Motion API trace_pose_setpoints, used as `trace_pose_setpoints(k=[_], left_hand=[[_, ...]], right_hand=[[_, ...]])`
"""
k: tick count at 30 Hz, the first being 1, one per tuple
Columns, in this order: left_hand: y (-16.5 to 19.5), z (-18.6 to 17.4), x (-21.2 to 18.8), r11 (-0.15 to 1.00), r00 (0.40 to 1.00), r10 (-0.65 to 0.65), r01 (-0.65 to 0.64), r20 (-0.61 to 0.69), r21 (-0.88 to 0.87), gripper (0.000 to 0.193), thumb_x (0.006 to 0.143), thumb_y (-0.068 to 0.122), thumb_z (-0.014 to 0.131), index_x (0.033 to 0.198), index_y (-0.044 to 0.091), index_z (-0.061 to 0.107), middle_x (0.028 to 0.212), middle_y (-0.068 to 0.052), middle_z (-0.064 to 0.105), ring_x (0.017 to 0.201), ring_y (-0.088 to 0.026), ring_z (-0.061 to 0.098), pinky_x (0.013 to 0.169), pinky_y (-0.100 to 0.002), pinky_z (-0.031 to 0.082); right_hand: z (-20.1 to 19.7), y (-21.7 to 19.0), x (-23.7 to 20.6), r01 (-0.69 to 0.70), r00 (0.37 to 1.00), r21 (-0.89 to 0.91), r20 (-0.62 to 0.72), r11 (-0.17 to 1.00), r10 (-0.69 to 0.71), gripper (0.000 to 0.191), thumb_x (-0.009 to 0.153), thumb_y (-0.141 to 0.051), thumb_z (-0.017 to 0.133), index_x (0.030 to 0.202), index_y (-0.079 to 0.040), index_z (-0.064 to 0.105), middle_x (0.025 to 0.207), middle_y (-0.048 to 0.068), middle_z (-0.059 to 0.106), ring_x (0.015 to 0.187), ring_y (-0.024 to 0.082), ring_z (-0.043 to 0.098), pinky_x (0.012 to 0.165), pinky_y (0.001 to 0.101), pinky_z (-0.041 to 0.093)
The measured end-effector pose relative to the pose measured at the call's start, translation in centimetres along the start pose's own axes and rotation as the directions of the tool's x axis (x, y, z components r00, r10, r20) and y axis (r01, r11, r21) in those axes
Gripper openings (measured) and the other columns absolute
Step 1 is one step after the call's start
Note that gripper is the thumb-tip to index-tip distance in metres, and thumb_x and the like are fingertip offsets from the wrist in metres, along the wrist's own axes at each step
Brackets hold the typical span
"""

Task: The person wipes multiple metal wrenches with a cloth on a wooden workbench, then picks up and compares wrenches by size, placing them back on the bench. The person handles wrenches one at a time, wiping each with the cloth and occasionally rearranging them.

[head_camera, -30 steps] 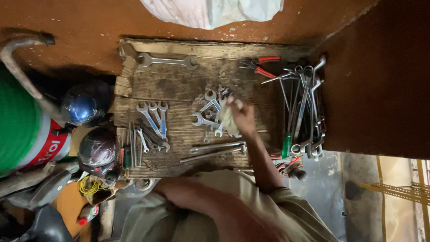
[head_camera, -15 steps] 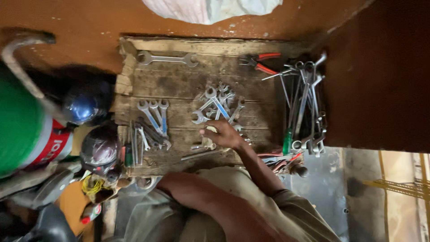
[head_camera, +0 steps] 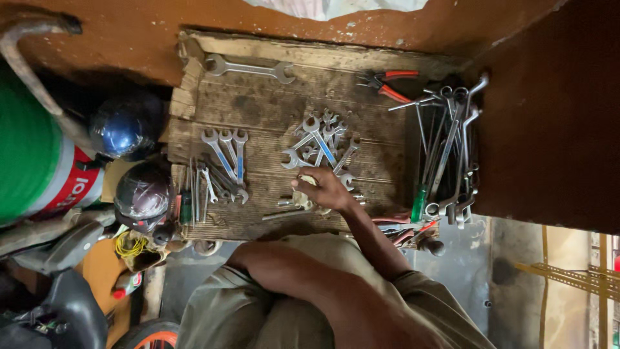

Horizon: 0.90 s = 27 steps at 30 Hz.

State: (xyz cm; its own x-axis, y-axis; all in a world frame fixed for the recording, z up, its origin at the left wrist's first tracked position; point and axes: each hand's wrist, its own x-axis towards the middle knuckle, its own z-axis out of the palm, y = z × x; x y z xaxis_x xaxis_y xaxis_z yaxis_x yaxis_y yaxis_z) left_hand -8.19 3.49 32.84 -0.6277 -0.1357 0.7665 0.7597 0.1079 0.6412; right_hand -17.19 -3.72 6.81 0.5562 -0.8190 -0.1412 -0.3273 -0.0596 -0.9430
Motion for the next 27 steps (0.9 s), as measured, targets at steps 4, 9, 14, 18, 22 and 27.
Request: trace_pose_setpoints(k=[4,9,14,18,22,27], left_hand=[[-2.6,-2.0,-4.9,0.958,0.985,-0.144,0.162,-0.094,0.235,0.016,0.087,0.014,0.076,0.1,0.006,0.071,0.101,-0.015,0.07,0.095,-0.033,0.069,0.08,-0.046,0.055],[-5.8,-6.7,-16.6,-0.255,0.495,-0.139,0.819,-0.857,0.514,0.016,0.086,0.015,0.077,0.098,0.007,0.071,0.1,-0.015,0.07,0.094,-0.035,0.068,0.079,-0.048,0.055],[-9.0,-9.7,-28.8,-0.693,0.203,0.249,0.72,-0.947,-0.028,0.067,0.056,0.028,0.08,0.114,0.001,0.061,0.116,-0.024,0.063,0.103,-0.043,0.069,0.084,-0.05,0.058],[-11.3,-10.4,-34.8,-0.479,-0.41,0.155,0.764,-0.899,-0.431,0.053,0.091,0.008,0.069,0.139,0.004,0.048,0.133,-0.024,0.058,0.106,-0.046,0.067,0.08,-0.057,0.06],[-12.8,-11.5,-37.1,-0.529,-0.357,0.249,0.728,-0.9,-0.435,0.056,0.091,0.007,0.072,0.14,0.003,0.046,0.132,-0.029,0.058,0.106,-0.048,0.067,0.077,-0.054,0.062],[-12.0,-13.0,-37.9,-0.504,-0.48,0.131,0.722,-0.868,-0.475,0.064,0.084,0.015,0.081,0.134,-0.005,0.046,0.127,-0.029,0.061,0.107,-0.049,0.067,0.082,-0.056,0.059]], right_hand=[[-0.1,1.5,0.2,-0.091,0.995,-0.025,-0.031,0.996,0.09,0.033,0.097,-0.034,0.07,0.104,-0.002,0.072,0.072,0.007,0.065,0.063,0.011,0.057,0.058,0.0344,0.05],[-1.9,3.1,0.4,0.306,0.925,-0.249,-0.152,0.919,-0.349,0.051,0.097,-0.041,0.071,0.121,0.004,0.064,0.094,0.018,0.07,0.078,0.02,0.064,0.064,0.0366,0.055],[-1.5,2.4,0.2,-0.332,0.938,-0.275,-0.198,0.902,0.284,0.035,0.093,-0.042,0.07,0.098,-0.007,0.073,0.07,0.016,0.066,0.061,0.025,0.064,0.061,0.042,0.05],[-1.4,1.6,-0.3,-0.248,0.961,-0.305,-0.194,0.919,0.195,0.031,0.092,-0.038,0.071,0.097,-0.007,0.073,0.075,0.015,0.068,0.064,0.027,0.064,0.061,0.0433,0.049],[-1.6,1.3,-0.2,-0.241,0.961,-0.25,-0.196,0.938,0.195,0.032,0.093,-0.038,0.072,0.099,-0.007,0.072,0.076,0.014,0.068,0.064,0.026,0.066,0.063,0.0415,0.05],[-1.8,1.4,-0.1,-0.305,0.939,-0.141,-0.209,0.942,0.273,0.029,0.09,-0.034,0.069,0.106,-0.01,0.074,0.074,0.013,0.068,0.063,0.023,0.063,0.062,0.0411,0.051]])
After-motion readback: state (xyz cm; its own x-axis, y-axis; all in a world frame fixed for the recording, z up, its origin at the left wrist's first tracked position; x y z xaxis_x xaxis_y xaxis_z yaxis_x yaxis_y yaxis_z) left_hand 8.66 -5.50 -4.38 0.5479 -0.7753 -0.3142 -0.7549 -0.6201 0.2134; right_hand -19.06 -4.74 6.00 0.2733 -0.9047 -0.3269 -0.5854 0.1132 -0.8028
